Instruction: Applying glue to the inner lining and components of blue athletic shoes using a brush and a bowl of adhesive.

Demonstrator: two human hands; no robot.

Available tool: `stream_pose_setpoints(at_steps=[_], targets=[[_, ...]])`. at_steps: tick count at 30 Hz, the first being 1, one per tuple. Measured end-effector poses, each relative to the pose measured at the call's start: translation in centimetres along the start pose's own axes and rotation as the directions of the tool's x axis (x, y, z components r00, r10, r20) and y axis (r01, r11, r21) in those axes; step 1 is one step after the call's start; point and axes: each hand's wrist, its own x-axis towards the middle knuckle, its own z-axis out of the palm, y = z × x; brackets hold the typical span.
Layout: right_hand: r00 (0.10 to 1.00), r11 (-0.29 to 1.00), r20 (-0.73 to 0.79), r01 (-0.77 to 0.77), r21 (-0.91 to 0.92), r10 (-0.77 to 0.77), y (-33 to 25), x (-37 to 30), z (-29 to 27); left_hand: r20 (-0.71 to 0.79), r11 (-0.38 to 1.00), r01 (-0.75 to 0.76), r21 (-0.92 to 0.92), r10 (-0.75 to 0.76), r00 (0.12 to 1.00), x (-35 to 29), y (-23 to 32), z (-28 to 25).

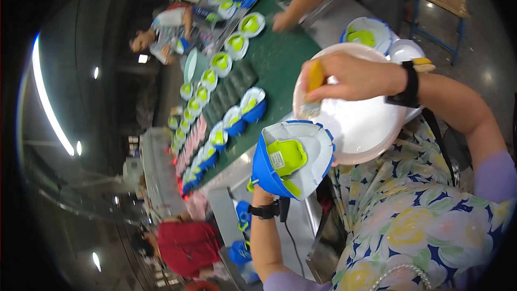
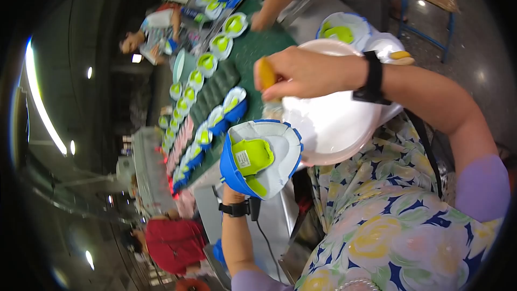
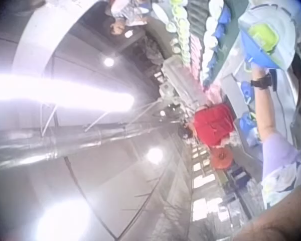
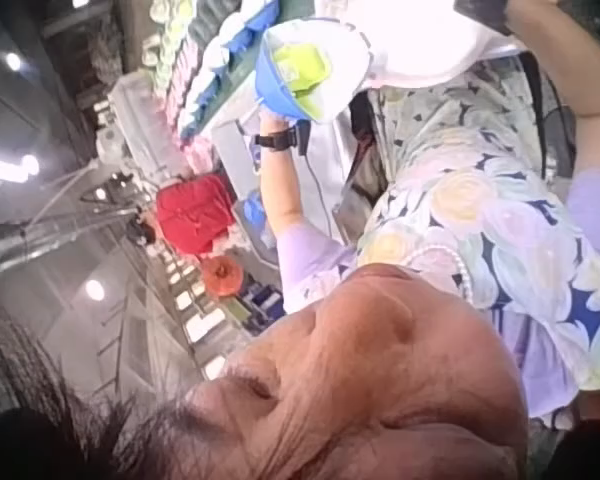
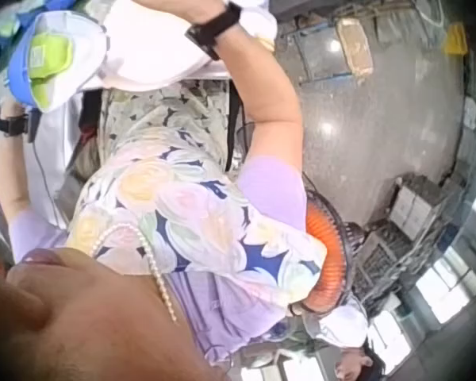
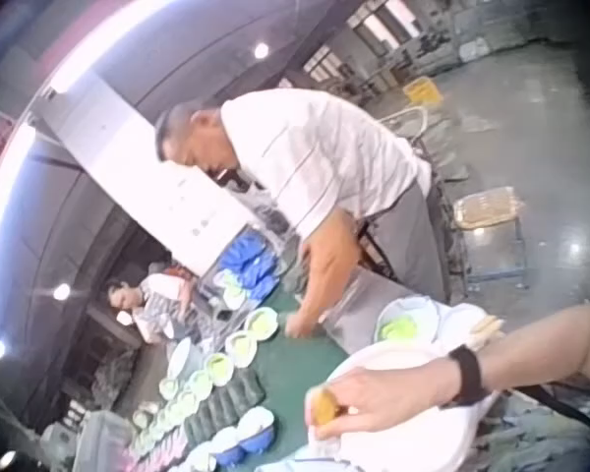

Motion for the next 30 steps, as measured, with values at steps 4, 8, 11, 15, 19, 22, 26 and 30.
stream_pose_setpoints(at_steps=[4, 8, 11, 15, 19, 22, 26, 30], targets=[[0.988, 0.961, -0.155, -0.048, -0.271, 0.005, -0.9, -0.3, -0.5, -0.037, 0.994, -0.108, -0.020, 0.107, 0.994, 4.9, 0.3, 4.1], [0.910, 0.900, -0.346, -0.334, -0.280, 0.230, -0.6, -2.2, 0.1, -0.240, 0.942, -0.335, 0.016, 0.329, 0.913, 7.3, -1.1, 6.6], [0.824, 0.888, -0.386, -0.459, -0.023, 0.415, 0.2, -3.3, 1.8, -0.346, 0.898, -0.432, 0.081, 0.432, 0.833, 8.0, -2.2, 7.6], [0.758, 0.827, -0.329, -0.515, 0.226, 0.563, 0.6, -4.1, 3.9, -0.406, 0.852, -0.489, 0.187, 0.520, 0.752, 8.4, -2.5, 7.5], [0.776, 0.821, -0.288, -0.477, 0.312, 0.561, -0.1, -4.4, 4.2, -0.412, 0.836, -0.486, 0.254, 0.548, 0.728, 8.4, -2.1, 5.6], [0.850, 0.908, -0.326, -0.366, 0.204, 0.415, -0.7, -4.3, 2.8, -0.383, 0.898, -0.413, 0.148, 0.438, 0.814, 7.7, -1.8, 3.7], [0.968, 0.993, -0.252, -0.023, -0.112, -0.006, -1.7, -4.1, 1.1, -0.068, 0.797, 0.012, -0.604, -0.066, 0.995, 6.2, -1.8, 2.8], [0.946, 0.951, -0.104, 0.309, 0.008, -0.306, -2.7, -3.7, 3.2, 0.223, 0.687, 0.215, -0.694, -0.078, 0.972, 4.1, -3.7, 6.7]])
